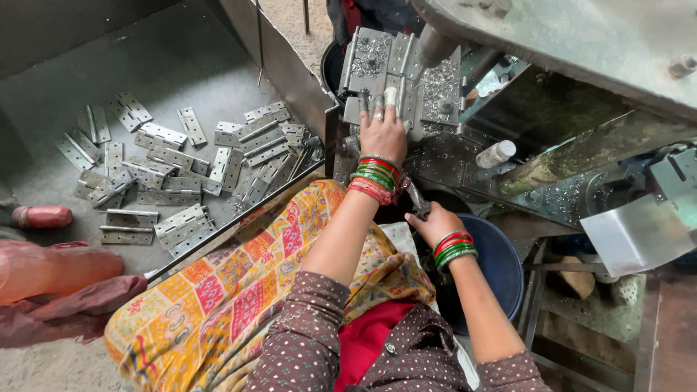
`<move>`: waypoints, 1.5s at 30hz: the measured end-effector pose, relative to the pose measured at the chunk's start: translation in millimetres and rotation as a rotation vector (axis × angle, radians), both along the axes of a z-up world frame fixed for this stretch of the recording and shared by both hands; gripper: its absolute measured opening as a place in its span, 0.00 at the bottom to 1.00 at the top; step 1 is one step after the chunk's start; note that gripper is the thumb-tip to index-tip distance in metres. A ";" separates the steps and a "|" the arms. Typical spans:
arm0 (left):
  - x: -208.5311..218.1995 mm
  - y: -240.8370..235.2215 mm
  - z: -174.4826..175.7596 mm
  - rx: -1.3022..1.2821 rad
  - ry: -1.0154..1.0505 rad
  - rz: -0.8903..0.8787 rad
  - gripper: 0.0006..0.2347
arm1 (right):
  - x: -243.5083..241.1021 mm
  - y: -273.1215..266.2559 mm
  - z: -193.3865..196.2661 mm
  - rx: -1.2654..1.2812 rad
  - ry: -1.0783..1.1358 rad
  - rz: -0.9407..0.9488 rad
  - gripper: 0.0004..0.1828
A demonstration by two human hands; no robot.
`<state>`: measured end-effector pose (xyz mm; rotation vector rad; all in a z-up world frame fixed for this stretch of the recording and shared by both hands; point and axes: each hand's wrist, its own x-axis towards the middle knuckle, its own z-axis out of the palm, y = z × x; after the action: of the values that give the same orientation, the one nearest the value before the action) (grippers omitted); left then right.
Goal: The person operates a manual drill press to bore holes into metal hinges, picking up each hinge from a bin and placing it under the drill before returning it to a separate container.
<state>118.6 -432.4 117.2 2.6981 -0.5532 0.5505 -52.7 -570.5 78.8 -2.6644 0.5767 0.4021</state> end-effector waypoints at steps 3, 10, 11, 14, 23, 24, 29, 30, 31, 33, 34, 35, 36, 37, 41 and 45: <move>-0.7 4.6 0.3 0.004 -0.062 -0.005 0.09 | -12.0 1.2 -32.0 0.001 -0.013 0.001 0.33; -5.3 13.3 -0.8 -0.037 0.036 -0.040 0.09 | -38.9 20.8 -114.5 0.032 -0.254 -0.066 0.28; -3.9 12.2 0.8 -0.049 0.014 -0.031 0.10 | -33.4 14.9 -111.9 0.044 -0.254 -0.056 0.29; 0.9 6.5 2.1 -0.090 -0.055 -0.010 0.09 | -19.0 3.1 -85.9 -0.020 -0.212 0.052 0.33; 30.7 -6.0 1.3 -0.021 0.025 -0.028 0.09 | -25.2 21.0 -70.3 -0.040 -0.178 -0.060 0.31; 30.6 -5.6 1.2 -0.036 0.009 -0.026 0.09 | -21.7 17.2 -76.1 -0.039 -0.182 -0.059 0.31; 17.1 4.3 2.4 -0.010 0.053 -0.064 0.09 | -21.9 14.4 -70.4 0.118 -0.182 -0.062 0.28; 16.9 6.0 3.4 0.010 0.087 -0.075 0.09 | -15.8 9.4 -58.6 0.113 -0.193 -0.055 0.28; 20.5 7.3 4.4 0.011 0.082 -0.065 0.09 | -11.6 4.2 -44.7 0.079 -0.107 -0.035 0.31; 20.6 3.4 -1.6 0.028 0.036 -0.066 0.10 | -6.1 -0.7 -23.0 0.045 -0.010 -0.014 0.33; 23.0 1.4 -6.3 0.029 0.047 -0.065 0.10 | -2.4 -4.5 -16.7 0.044 -0.031 0.018 0.32; 33.0 -2.9 -6.9 -0.005 0.027 -0.038 0.10 | 0.3 -6.7 -14.9 0.041 -0.059 0.048 0.31; 39.0 -6.4 -7.8 -0.039 0.007 -0.010 0.10 | -7.1 -2.4 -20.6 0.040 -0.055 0.046 0.31; 43.1 -7.6 -7.9 -0.039 0.005 -0.010 0.10 | -16.3 5.4 -31.7 0.030 -0.131 0.025 0.31; 46.8 -5.6 -5.1 -0.034 0.095 -0.044 0.10 | -32.7 25.7 -91.2 -0.025 -0.301 -0.056 0.28; 41.6 0.4 -4.2 -0.035 0.094 -0.063 0.10 | -31.8 15.3 -101.7 -0.008 -0.287 -0.035 0.28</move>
<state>160.2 -432.0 113.0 2.6476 -0.5944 0.4112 -84.4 -555.1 -22.9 -2.6488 0.5344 0.0057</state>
